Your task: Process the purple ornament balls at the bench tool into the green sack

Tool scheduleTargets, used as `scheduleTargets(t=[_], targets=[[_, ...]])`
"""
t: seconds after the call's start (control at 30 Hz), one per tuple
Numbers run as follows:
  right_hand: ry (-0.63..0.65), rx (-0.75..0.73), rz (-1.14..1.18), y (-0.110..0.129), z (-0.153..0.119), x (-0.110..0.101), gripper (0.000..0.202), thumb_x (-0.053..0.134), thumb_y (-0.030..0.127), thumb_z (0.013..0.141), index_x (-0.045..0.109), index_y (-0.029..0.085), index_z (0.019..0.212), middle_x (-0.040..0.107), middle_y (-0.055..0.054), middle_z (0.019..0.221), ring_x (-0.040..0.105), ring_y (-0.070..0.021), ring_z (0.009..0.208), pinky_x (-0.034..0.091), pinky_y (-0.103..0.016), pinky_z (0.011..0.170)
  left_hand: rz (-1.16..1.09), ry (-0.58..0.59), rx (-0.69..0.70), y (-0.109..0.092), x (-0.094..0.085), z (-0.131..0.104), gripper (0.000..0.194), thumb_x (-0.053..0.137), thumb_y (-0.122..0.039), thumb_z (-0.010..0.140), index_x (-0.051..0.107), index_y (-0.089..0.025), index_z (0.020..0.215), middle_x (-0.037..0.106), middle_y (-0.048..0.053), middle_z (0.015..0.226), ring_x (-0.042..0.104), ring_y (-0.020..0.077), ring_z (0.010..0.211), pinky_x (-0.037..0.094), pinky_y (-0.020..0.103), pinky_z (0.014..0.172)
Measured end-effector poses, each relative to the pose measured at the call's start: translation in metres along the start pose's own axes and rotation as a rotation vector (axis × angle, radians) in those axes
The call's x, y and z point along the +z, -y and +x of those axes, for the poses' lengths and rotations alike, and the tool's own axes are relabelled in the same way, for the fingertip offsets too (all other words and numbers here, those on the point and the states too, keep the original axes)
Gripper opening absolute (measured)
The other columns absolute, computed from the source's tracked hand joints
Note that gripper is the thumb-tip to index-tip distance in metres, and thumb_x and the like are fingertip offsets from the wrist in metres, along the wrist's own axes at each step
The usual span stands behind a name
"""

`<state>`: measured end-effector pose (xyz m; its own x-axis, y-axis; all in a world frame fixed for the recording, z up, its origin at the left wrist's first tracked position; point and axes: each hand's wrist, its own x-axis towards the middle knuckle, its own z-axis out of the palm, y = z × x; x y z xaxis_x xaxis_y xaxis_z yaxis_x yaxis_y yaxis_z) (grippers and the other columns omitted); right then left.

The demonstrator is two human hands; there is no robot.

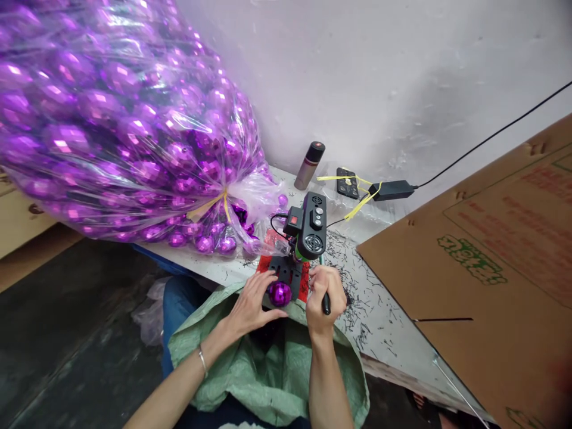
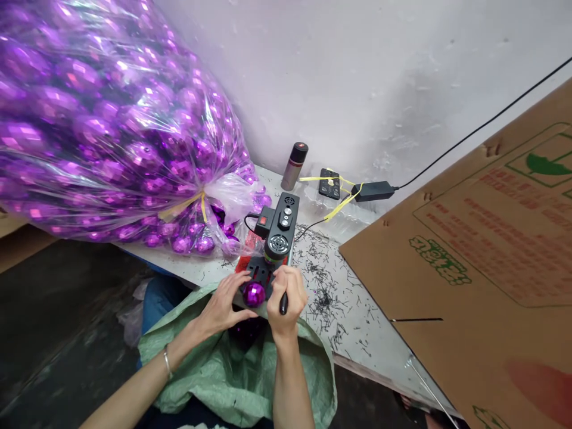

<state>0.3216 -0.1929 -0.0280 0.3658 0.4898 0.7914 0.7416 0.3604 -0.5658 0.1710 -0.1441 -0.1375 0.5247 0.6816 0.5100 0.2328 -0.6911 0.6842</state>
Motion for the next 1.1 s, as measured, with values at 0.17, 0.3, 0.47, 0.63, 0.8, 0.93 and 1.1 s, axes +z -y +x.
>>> scheduleTargets(t=[0.17,0.3,0.47,0.63,0.8,0.93,1.1], targets=[[-0.035,-0.024,0.000,-0.006,-0.011,0.005,0.028,0.044,0.007,0.096,0.050,0.021,0.072,0.057,0.001,0.074,0.060,-0.0128,0.073,0.045,-0.028,0.069,0.282,-0.136,-0.134,0.020,-0.044,0.080,0.028,0.049,-0.029,0.100,0.068,-0.019,0.118,0.070,0.015,0.127,0.062,0.0308,0.123,0.044,0.050,0.109],[-0.027,-0.036,-0.010,-0.006,-0.011,0.005,0.029,0.044,0.008,0.096,0.049,0.021,0.071,0.056,0.001,0.072,0.059,-0.0132,0.071,0.045,-0.029,0.068,0.657,0.182,-0.469,0.048,-0.063,0.150,0.022,0.063,-0.020,0.087,0.073,-0.009,0.104,0.072,0.027,0.113,0.064,0.0430,0.116,0.046,0.055,0.101],[-0.043,-0.044,-0.022,-0.007,-0.011,0.007,0.029,0.044,0.009,0.096,0.050,0.021,0.071,0.057,0.001,0.072,0.058,-0.0135,0.068,0.045,-0.028,0.064,0.667,0.354,-0.540,0.061,-0.069,0.169,0.030,0.076,-0.026,0.077,0.074,-0.008,0.102,0.075,0.026,0.102,0.070,0.0443,0.105,0.050,0.052,0.094],[-0.037,-0.079,-0.019,-0.009,-0.009,0.007,0.029,0.044,0.008,0.095,0.050,0.021,0.071,0.056,0.001,0.071,0.059,-0.0134,0.068,0.045,-0.028,0.063,0.613,0.397,-0.579,0.059,-0.085,0.164,0.043,0.073,-0.038,0.082,0.071,-0.015,0.118,0.075,0.020,0.114,0.069,0.0390,0.111,0.051,0.043,0.092],[-0.011,-0.092,-0.018,-0.007,-0.006,0.004,0.029,0.044,0.007,0.095,0.050,0.021,0.071,0.056,0.001,0.071,0.058,-0.0128,0.068,0.046,-0.027,0.061,-0.068,-0.060,-0.678,0.048,-0.098,0.134,0.058,0.064,-0.060,0.086,0.067,-0.016,0.124,0.075,0.012,0.113,0.072,0.0258,0.095,0.055,0.032,0.078],[-0.017,-0.040,-0.016,-0.001,0.002,0.002,0.028,0.045,0.007,0.096,0.051,0.021,0.072,0.056,0.002,0.070,0.058,-0.0122,0.066,0.045,-0.027,0.062,-0.750,-0.239,-0.851,0.028,-0.082,0.087,0.061,0.066,-0.068,0.083,0.070,-0.013,0.107,0.076,0.008,0.087,0.069,0.0183,0.066,0.054,0.028,0.058],[-0.016,0.018,0.006,0.005,0.015,0.000,0.030,0.046,0.010,0.097,0.050,0.021,0.069,0.055,0.002,0.068,0.058,-0.0122,0.066,0.044,-0.028,0.063,-1.226,-0.158,-0.983,0.007,-0.043,0.049,0.034,0.073,-0.043,0.086,0.069,-0.013,0.103,0.078,0.010,0.099,0.076,0.0215,0.087,0.062,0.034,0.082]])
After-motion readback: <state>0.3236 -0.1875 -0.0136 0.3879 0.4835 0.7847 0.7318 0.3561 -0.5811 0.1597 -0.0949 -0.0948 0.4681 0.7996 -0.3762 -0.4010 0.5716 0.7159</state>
